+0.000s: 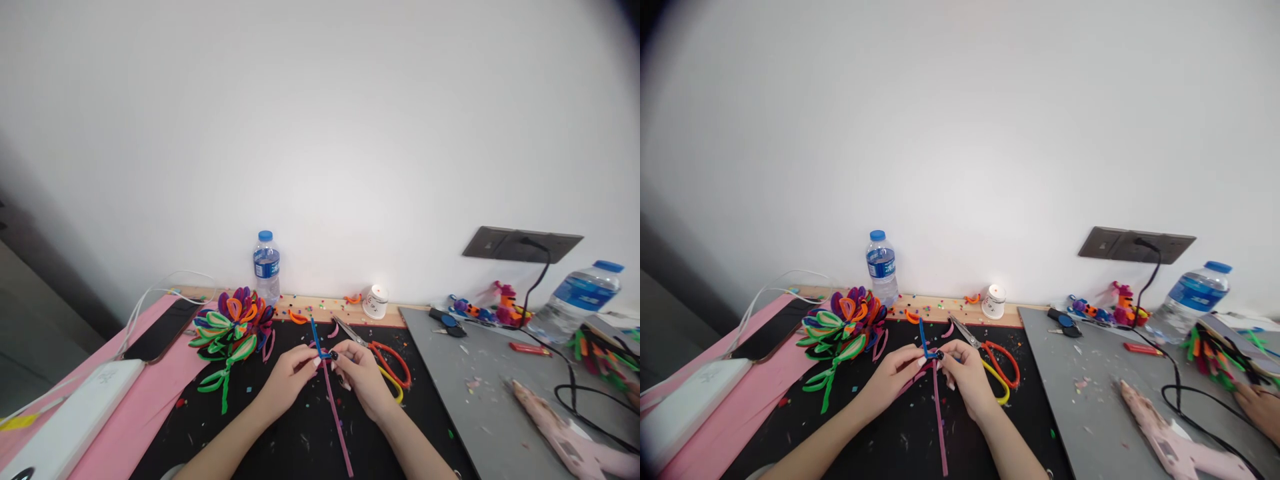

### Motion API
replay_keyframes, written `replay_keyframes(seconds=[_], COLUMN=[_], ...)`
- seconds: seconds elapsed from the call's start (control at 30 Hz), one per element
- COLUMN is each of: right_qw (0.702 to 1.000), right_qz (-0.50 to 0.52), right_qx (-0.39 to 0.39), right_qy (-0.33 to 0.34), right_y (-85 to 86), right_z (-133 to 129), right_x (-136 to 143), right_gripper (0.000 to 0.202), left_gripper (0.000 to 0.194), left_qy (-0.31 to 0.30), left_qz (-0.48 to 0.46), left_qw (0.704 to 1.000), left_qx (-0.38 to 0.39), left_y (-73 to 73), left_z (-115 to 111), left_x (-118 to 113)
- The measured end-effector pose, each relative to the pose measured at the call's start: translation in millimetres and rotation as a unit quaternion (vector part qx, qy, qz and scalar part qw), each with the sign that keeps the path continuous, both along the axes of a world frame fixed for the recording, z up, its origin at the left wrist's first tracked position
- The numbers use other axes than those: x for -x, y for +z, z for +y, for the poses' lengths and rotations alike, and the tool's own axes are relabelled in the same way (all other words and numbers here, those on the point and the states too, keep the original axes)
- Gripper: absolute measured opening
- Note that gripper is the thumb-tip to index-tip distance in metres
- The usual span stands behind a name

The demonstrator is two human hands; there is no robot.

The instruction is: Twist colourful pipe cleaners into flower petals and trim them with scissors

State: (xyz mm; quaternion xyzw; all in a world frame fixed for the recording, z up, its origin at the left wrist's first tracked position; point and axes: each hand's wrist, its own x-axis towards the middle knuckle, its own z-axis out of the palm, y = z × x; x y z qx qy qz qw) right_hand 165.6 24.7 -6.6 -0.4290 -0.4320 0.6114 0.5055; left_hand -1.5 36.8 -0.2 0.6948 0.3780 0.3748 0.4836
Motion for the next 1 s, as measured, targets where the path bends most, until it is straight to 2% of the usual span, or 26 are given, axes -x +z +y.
replay_keyframes(seconds=[0.2, 0.4, 0.47, 0.7, 0.87, 1.0], right_qw=[1.000, 0.998, 0.997, 0.998, 0.993, 0.990], right_qz=[0.016, 0.069, 0.070, -0.007, -0.067, -0.085], right_qx=[0.001, -0.007, -0.014, -0.043, -0.049, -0.053], right_qy=[0.001, 0.008, 0.011, 0.046, 0.086, 0.095], right_y=[3.1, 6.3, 5.4, -2.1, -10.2, -9.0], right_z=[-2, -3, -2, -1, -1, -2], right_x=[2, 2, 2, 4, 5, 5], right_gripper=[0.015, 0.015, 0.015, 0.017, 0.027, 0.026], left_gripper=[0.028, 0.016, 0.016, 0.017, 0.016, 0.016], left_qy=[-0.040, -0.016, -0.021, -0.003, 0.005, 0.002], left_qz=[-0.054, -0.055, -0.070, -0.103, -0.115, -0.109], left_qw=[0.994, 0.998, 0.997, 0.988, 0.985, 0.986], left_qx=[0.085, 0.029, 0.035, 0.113, 0.132, 0.129], left_y=[-9.1, -7.7, -8.8, -15.9, -14.9, -13.0], left_z=[0, 1, 1, 3, 3, 1], left_x=[-3, -3, -4, -7, -9, -7])
